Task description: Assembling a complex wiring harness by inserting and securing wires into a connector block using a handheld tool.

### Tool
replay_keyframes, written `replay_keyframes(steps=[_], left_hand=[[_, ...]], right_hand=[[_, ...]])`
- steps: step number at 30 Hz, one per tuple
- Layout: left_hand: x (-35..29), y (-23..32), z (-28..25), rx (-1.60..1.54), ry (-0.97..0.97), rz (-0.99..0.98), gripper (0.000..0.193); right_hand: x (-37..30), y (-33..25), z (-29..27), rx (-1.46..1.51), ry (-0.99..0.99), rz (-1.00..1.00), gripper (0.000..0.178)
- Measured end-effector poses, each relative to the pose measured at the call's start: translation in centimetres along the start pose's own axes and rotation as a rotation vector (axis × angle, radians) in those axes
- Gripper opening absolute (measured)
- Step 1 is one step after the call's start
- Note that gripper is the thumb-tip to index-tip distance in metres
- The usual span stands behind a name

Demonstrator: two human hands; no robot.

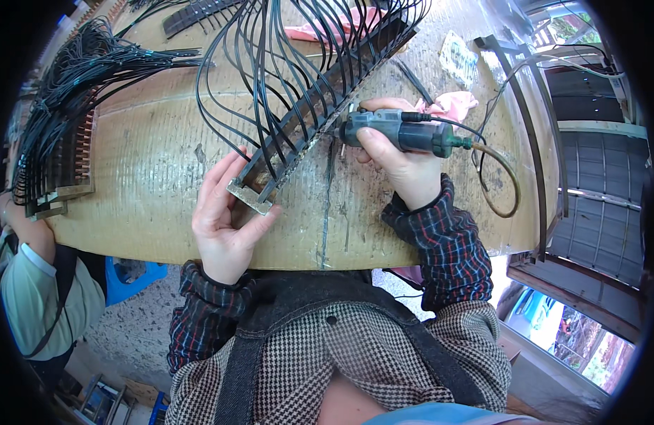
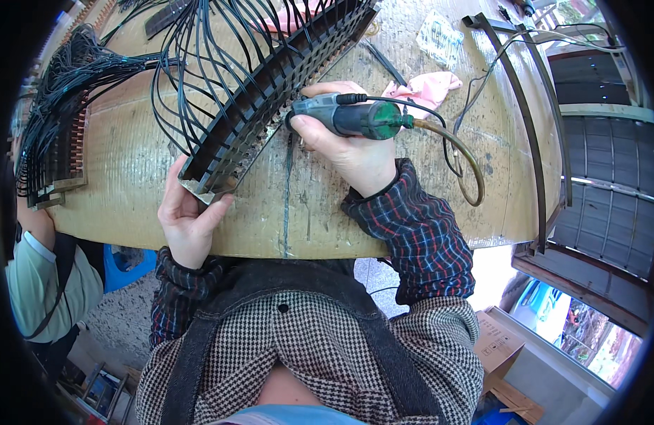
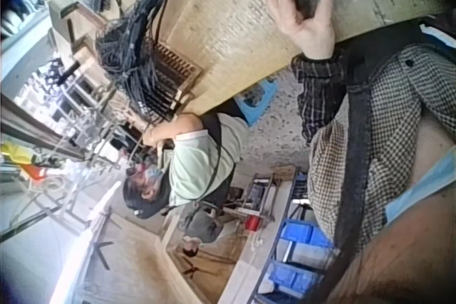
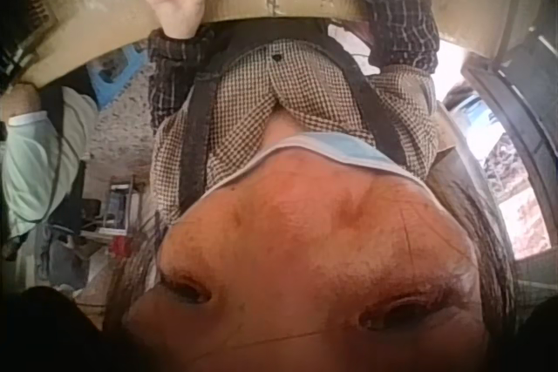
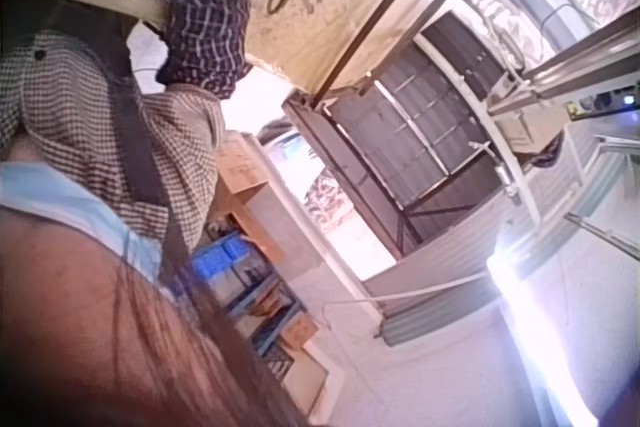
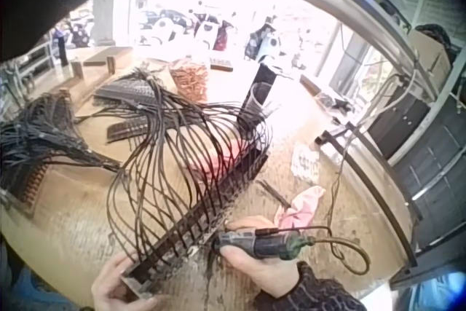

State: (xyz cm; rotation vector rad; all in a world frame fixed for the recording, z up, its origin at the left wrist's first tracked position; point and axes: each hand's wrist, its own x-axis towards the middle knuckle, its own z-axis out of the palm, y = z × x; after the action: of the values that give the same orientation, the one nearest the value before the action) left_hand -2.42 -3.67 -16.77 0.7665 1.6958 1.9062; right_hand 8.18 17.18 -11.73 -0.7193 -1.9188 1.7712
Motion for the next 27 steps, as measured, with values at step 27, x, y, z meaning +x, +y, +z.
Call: replay_keyframes(steps=[27], left_hand=[[-1.0,1.3,-1.1,0.155,0.014,-0.044,0.060]], right_hand=[[-0.4,0.7,-0.4,-0.088,-0.063,-0.171,0.035]])
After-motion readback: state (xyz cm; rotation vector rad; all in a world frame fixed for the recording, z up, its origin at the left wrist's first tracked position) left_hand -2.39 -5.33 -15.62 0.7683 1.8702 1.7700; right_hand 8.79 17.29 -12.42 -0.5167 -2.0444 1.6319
